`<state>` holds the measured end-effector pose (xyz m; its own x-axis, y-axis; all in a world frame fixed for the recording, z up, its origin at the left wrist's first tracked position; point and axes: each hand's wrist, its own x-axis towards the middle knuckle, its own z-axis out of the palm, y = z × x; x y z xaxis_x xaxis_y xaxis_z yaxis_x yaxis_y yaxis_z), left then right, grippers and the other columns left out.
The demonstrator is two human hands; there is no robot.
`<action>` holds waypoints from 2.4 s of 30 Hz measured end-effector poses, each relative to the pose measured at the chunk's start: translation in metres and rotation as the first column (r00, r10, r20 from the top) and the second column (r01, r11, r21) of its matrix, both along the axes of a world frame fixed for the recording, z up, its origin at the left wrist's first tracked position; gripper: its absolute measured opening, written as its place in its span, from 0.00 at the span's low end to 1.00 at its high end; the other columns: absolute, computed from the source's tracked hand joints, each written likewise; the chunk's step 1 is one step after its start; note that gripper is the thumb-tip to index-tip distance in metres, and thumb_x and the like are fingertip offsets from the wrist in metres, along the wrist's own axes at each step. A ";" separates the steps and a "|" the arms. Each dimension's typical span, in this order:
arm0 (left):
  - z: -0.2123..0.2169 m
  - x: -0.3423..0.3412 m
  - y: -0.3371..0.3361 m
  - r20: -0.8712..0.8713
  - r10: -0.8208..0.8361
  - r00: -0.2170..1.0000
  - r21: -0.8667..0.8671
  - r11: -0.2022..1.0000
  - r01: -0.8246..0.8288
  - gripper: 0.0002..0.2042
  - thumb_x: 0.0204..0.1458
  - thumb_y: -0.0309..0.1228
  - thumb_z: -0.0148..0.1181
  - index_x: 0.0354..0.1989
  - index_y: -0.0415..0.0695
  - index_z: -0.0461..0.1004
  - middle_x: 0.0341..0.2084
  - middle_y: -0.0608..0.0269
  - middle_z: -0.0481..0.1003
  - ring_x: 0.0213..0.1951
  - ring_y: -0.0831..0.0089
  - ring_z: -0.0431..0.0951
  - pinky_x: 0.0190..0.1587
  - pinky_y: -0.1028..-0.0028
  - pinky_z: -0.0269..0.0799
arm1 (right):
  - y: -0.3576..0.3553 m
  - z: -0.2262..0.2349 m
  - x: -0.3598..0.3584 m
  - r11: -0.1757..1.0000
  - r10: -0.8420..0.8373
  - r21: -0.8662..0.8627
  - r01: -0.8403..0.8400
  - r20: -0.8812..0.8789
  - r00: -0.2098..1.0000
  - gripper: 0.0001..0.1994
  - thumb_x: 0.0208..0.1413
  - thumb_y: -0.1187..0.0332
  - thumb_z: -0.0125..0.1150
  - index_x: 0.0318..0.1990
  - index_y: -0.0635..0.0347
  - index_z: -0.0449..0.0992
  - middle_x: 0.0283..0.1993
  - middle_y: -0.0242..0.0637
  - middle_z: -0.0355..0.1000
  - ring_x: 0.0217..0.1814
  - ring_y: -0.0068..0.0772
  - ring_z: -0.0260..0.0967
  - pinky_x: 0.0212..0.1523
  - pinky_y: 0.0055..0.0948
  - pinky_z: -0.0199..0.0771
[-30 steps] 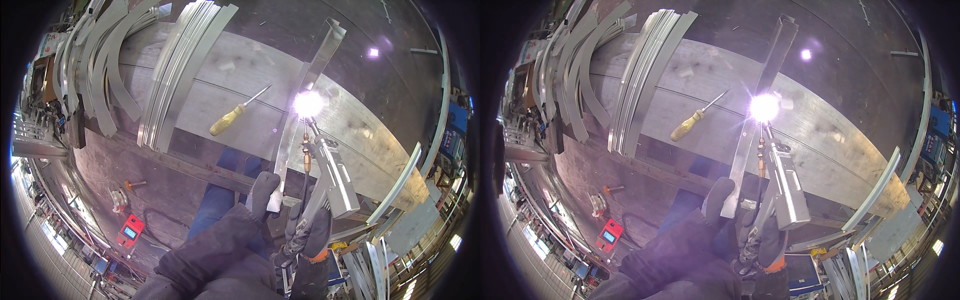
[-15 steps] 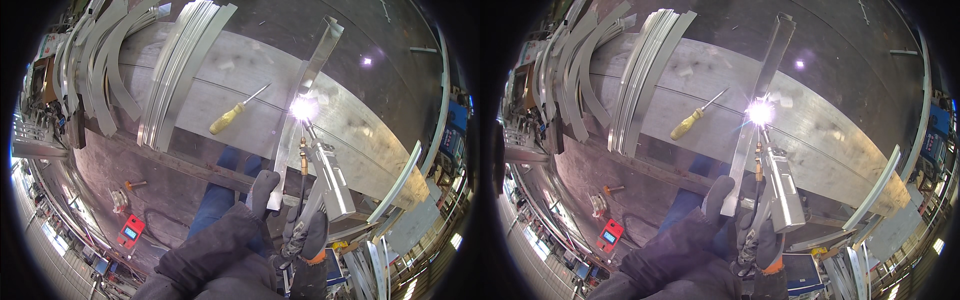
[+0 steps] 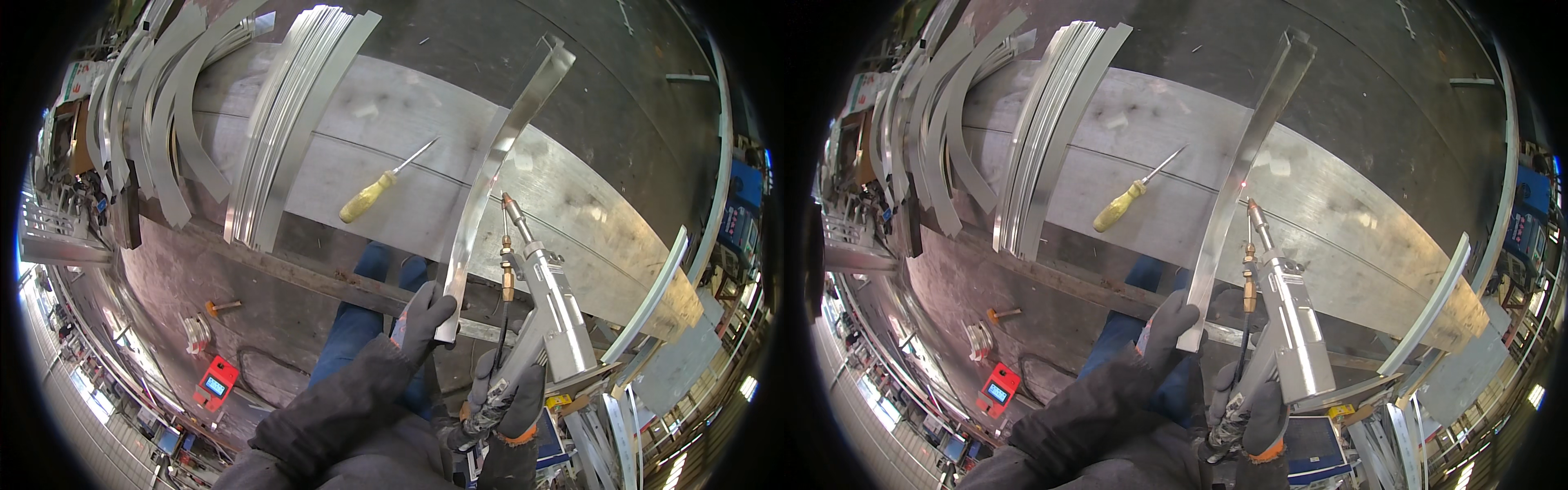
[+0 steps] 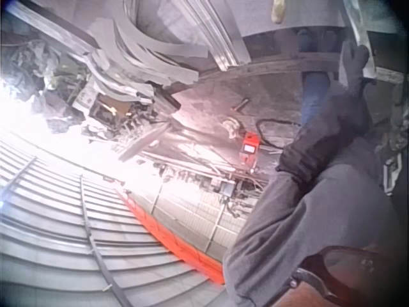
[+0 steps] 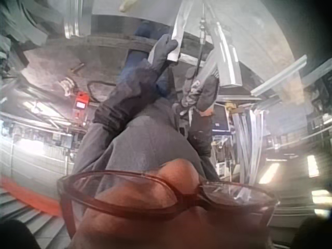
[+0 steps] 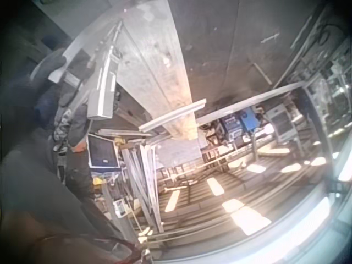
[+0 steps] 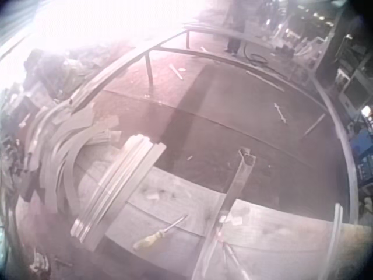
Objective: The person welds curved metal pieces on a workbench using a handheld welding torch. They position each piece, weld along the seam, then inspect and set the piece aside before repeating the process with additional pieces.
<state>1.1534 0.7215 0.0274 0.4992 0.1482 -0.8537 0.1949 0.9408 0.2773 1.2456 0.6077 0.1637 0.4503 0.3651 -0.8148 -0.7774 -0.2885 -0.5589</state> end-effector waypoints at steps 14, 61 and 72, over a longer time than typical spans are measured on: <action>-0.045 0.017 0.000 0.015 -0.132 0.991 0.217 0.968 0.126 0.16 0.61 0.45 0.53 0.39 0.43 0.66 0.31 0.63 0.70 0.33 0.77 0.71 0.35 0.73 0.69 | 0.015 -0.018 0.018 0.996 -0.074 0.045 0.075 -0.029 0.997 0.34 0.67 0.39 0.46 0.43 0.71 0.73 0.21 0.40 0.71 0.19 0.29 0.69 0.18 0.24 0.70; -0.032 0.023 0.006 -0.010 -0.092 0.996 0.165 0.982 0.092 0.16 0.61 0.45 0.53 0.40 0.44 0.66 0.28 0.65 0.69 0.21 0.78 0.68 0.17 0.75 0.62 | 0.015 -0.026 0.013 0.994 -0.086 0.072 0.087 -0.011 0.996 0.29 0.70 0.44 0.47 0.46 0.69 0.70 0.27 0.42 0.72 0.20 0.28 0.70 0.18 0.26 0.72; -0.028 0.025 0.009 -0.021 -0.077 0.997 0.140 0.987 0.079 0.15 0.59 0.45 0.54 0.38 0.44 0.65 0.28 0.63 0.71 0.20 0.77 0.68 0.17 0.74 0.61 | 0.004 -0.025 0.011 0.994 0.016 0.104 -0.014 -0.020 1.000 0.30 0.69 0.41 0.46 0.60 0.63 0.61 0.30 0.41 0.70 0.19 0.26 0.69 0.17 0.25 0.71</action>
